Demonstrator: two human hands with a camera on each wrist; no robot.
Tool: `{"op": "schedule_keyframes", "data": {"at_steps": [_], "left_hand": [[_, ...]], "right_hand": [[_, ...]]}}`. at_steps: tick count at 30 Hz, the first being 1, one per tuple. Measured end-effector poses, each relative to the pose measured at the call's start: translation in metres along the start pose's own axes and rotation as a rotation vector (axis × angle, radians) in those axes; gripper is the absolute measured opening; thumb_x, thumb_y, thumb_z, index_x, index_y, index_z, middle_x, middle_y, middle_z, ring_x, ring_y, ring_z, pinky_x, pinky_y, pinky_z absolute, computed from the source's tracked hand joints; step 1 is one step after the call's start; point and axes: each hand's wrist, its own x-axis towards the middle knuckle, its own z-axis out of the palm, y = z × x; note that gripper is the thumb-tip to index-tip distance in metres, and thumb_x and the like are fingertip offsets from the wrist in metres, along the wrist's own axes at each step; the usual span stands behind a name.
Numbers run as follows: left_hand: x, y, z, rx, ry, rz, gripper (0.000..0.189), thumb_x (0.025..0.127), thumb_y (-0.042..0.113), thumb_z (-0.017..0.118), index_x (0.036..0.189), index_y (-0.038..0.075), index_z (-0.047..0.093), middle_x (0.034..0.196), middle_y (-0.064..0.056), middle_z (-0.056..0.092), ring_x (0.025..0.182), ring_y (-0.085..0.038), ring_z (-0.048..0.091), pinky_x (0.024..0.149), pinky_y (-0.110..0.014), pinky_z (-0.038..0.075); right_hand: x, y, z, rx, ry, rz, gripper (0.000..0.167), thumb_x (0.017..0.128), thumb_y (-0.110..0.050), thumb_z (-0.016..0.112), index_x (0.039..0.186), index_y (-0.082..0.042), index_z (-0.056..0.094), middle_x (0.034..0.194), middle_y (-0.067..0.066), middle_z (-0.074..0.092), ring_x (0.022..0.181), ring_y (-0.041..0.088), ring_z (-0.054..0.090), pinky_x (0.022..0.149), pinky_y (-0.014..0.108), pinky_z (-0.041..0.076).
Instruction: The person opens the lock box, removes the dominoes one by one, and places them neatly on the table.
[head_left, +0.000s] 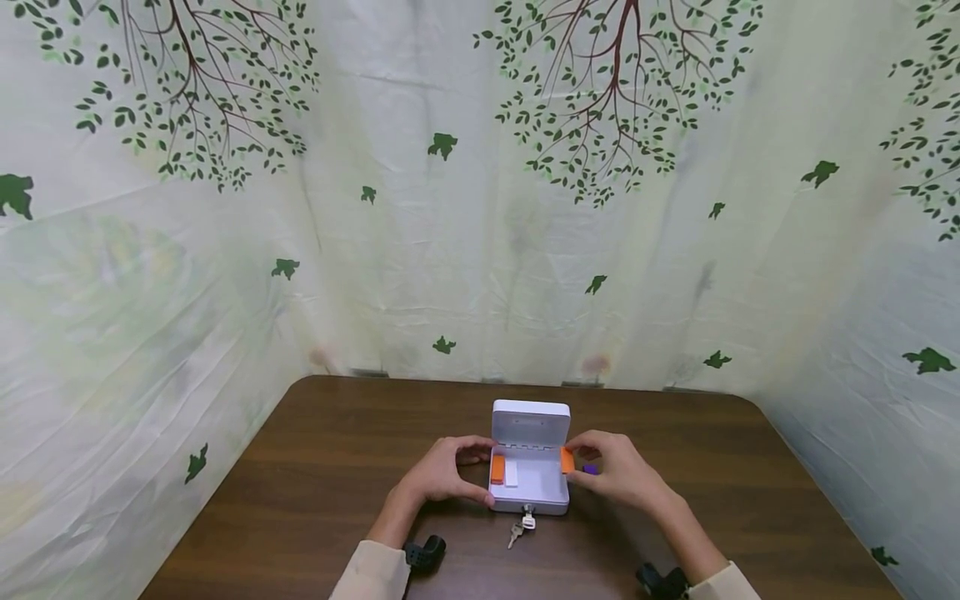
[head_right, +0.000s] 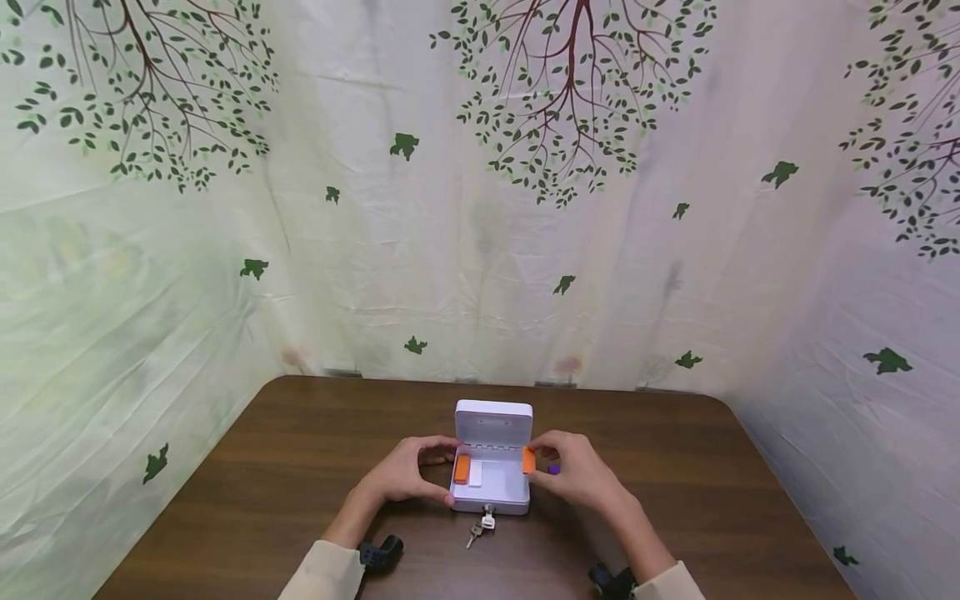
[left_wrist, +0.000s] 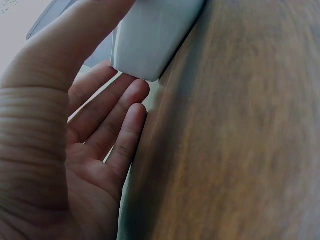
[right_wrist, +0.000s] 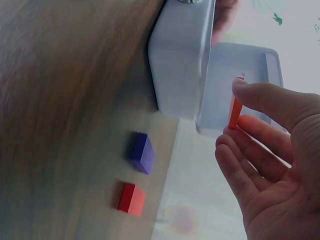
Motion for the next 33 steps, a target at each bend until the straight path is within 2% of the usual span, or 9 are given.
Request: {"op": "schedule_keyframes", "data": {"at_steps": [5, 12, 20, 26, 33], "left_hand": [[0.0, 0.001, -0.001, 0.0, -0.002, 0.005, 0.082, 0.068, 0.045, 0.097, 0.138, 0.019, 0.064, 0.135, 0.009, 0.067, 0.121, -0.011, 0.065, 0.105, -0.026, 0.053], [0.0, 0.0, -0.001, 0.003, -0.004, 0.005, 0.081, 0.069, 0.043, 0.096, 0.139, 0.019, 0.063, 0.135, 0.009, 0.067, 0.122, -0.01, 0.065, 0.106, -0.026, 0.053], [0.0, 0.0, 0.001, -0.003, -0.003, -0.003, 0.083, 0.067, 0.046, 0.097, 0.139, 0.021, 0.063, 0.135, 0.01, 0.066, 0.122, -0.01, 0.065, 0.106, -0.025, 0.052], [0.0, 0.002, 0.001, -0.004, -0.003, -0.006, 0.082, 0.068, 0.045, 0.097, 0.139, 0.022, 0.063, 0.136, 0.011, 0.066, 0.124, -0.01, 0.064, 0.106, -0.025, 0.052], [0.0, 0.003, 0.0, 0.0, -0.003, -0.007, 0.081, 0.069, 0.044, 0.097, 0.139, 0.021, 0.063, 0.136, 0.009, 0.066, 0.124, -0.011, 0.064, 0.107, -0.026, 0.052]], "right_hand": [[-0.004, 0.005, -0.006, -0.017, 0.004, 0.007, 0.032, 0.084, -0.016, 0.086, 0.113, -0.009, 0.073, 0.108, 0.001, 0.075, 0.095, 0.024, 0.072, 0.084, 0.042, 0.063], [-0.013, 0.014, -0.015, -0.035, 0.006, 0.05, 0.034, 0.083, -0.019, 0.087, 0.114, -0.011, 0.074, 0.109, -0.001, 0.074, 0.096, 0.024, 0.071, 0.085, 0.039, 0.062], [-0.025, 0.027, -0.02, -0.061, -0.001, 0.122, 0.034, 0.083, -0.021, 0.087, 0.113, -0.014, 0.074, 0.107, -0.005, 0.074, 0.096, 0.018, 0.07, 0.086, 0.037, 0.062], [-0.032, 0.034, -0.024, -0.059, 0.001, 0.15, 0.033, 0.084, -0.023, 0.086, 0.114, -0.015, 0.074, 0.108, -0.005, 0.074, 0.098, 0.021, 0.071, 0.087, 0.04, 0.062], [-0.04, 0.044, -0.025, -0.088, -0.002, 0.189, 0.034, 0.085, -0.029, 0.086, 0.114, -0.017, 0.074, 0.108, -0.006, 0.074, 0.096, 0.016, 0.069, 0.084, 0.033, 0.061]]}}
